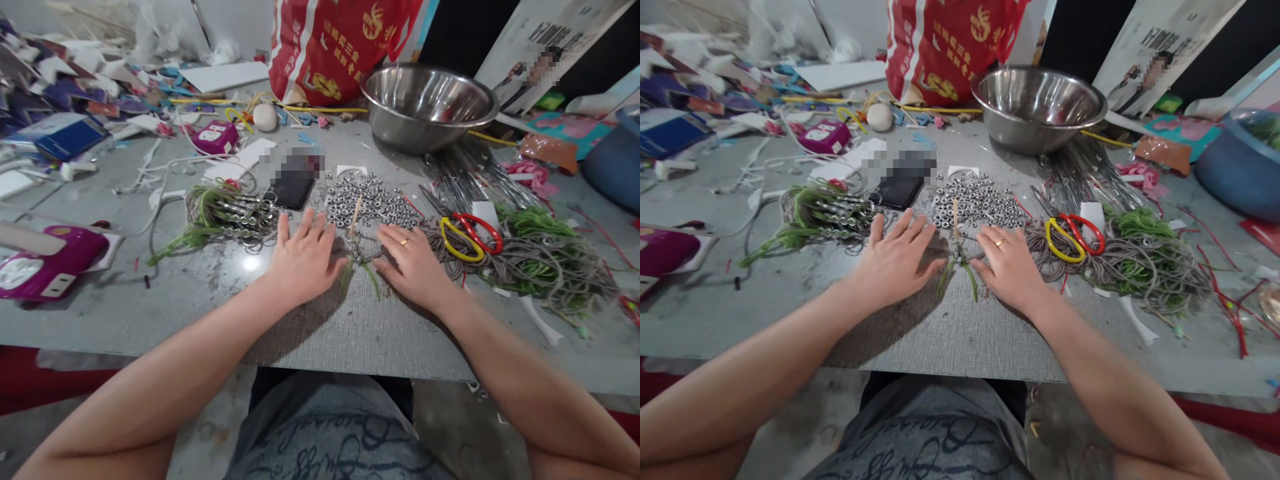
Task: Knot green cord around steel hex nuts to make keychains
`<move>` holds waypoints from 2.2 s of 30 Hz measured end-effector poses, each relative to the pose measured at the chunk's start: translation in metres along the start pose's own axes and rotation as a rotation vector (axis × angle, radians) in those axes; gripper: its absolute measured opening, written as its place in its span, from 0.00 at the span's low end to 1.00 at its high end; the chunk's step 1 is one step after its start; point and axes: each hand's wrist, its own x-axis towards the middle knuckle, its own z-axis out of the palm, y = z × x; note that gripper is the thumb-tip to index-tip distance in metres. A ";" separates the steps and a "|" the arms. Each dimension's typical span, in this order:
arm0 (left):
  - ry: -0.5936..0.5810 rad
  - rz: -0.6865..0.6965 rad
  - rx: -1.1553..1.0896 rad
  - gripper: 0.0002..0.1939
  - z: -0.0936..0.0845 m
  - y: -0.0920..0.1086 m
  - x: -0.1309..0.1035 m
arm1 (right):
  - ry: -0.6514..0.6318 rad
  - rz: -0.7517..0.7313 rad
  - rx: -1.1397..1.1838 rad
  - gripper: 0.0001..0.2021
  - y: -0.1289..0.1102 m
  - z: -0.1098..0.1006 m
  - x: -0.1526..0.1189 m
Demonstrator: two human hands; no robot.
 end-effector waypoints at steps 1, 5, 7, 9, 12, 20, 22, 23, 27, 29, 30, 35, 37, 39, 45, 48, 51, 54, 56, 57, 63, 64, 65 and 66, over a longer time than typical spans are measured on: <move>0.034 0.042 -0.025 0.23 0.000 0.000 0.002 | 0.037 -0.050 0.063 0.23 -0.001 0.002 0.002; 0.066 0.212 -0.097 0.13 0.008 0.001 0.009 | 0.098 -0.129 0.164 0.15 -0.004 0.010 0.009; 0.062 0.237 -0.109 0.11 0.013 0.001 0.012 | 0.099 -0.132 0.170 0.13 -0.005 0.012 0.010; 0.065 0.246 -0.106 0.10 0.017 0.001 0.014 | 0.099 -0.141 0.174 0.13 -0.006 0.012 0.010; 0.038 0.279 -0.099 0.09 0.018 0.001 0.013 | 0.110 -0.173 0.169 0.13 -0.008 0.011 0.010; -0.186 0.163 -0.095 0.10 0.006 0.005 0.009 | 0.086 -0.163 0.052 0.11 -0.011 0.013 0.008; -0.224 0.136 -0.086 0.11 0.004 0.006 0.008 | 0.084 -0.161 0.019 0.11 -0.011 0.014 0.007; -0.234 0.133 -0.083 0.11 0.004 0.006 0.008 | 0.083 -0.167 0.004 0.11 -0.010 0.014 0.006; -0.255 0.150 -0.067 0.13 0.002 0.007 0.006 | 0.075 -0.203 -0.059 0.12 -0.011 0.015 0.005; -0.263 0.175 -0.047 0.14 0.002 0.008 0.005 | 0.071 -0.217 -0.091 0.12 -0.012 0.014 0.004; -0.268 0.188 -0.035 0.14 0.003 0.008 0.005 | 0.070 -0.224 -0.105 0.12 -0.013 0.014 0.004; -0.300 0.222 0.031 0.22 0.003 0.007 0.002 | 0.089 -0.259 -0.162 0.12 -0.014 0.014 0.002; -0.316 0.238 0.040 0.24 0.001 0.006 0.001 | 0.092 -0.269 -0.183 0.12 -0.014 0.013 0.002; -0.333 0.255 0.040 0.25 -0.001 0.005 -0.001 | 0.087 -0.274 -0.196 0.13 -0.014 0.012 0.001; -0.373 0.254 -0.007 0.29 -0.005 0.000 -0.001 | 0.066 -0.266 -0.210 0.13 -0.013 0.011 0.001; -0.396 0.242 -0.029 0.28 -0.007 -0.001 0.000 | 0.088 -0.276 -0.190 0.12 -0.012 0.012 0.001; -0.389 0.222 -0.070 0.24 -0.008 -0.001 0.001 | 0.123 -0.276 -0.147 0.12 -0.010 0.014 0.001; -0.322 0.151 -0.124 0.20 -0.006 0.000 0.003 | 0.117 -0.252 -0.119 0.11 -0.010 0.015 0.001; -0.295 0.095 -0.149 0.20 -0.004 0.002 0.004 | 0.107 -0.236 -0.103 0.11 -0.010 0.015 0.002; -0.290 0.078 -0.157 0.20 -0.003 0.003 0.004 | 0.105 -0.231 -0.093 0.11 -0.011 0.014 0.002; -0.285 0.093 -0.131 0.14 0.003 0.004 0.005 | 0.105 -0.224 -0.052 0.12 -0.011 0.013 0.002; -0.290 0.102 -0.126 0.13 0.003 0.004 0.005 | 0.109 -0.225 -0.052 0.11 -0.011 0.012 0.002; -0.297 0.113 -0.124 0.13 0.003 0.003 0.005 | 0.113 -0.224 -0.056 0.11 -0.011 0.013 0.002; -0.303 0.125 -0.123 0.13 0.003 0.002 0.005 | 0.116 -0.222 -0.062 0.10 -0.010 0.013 0.003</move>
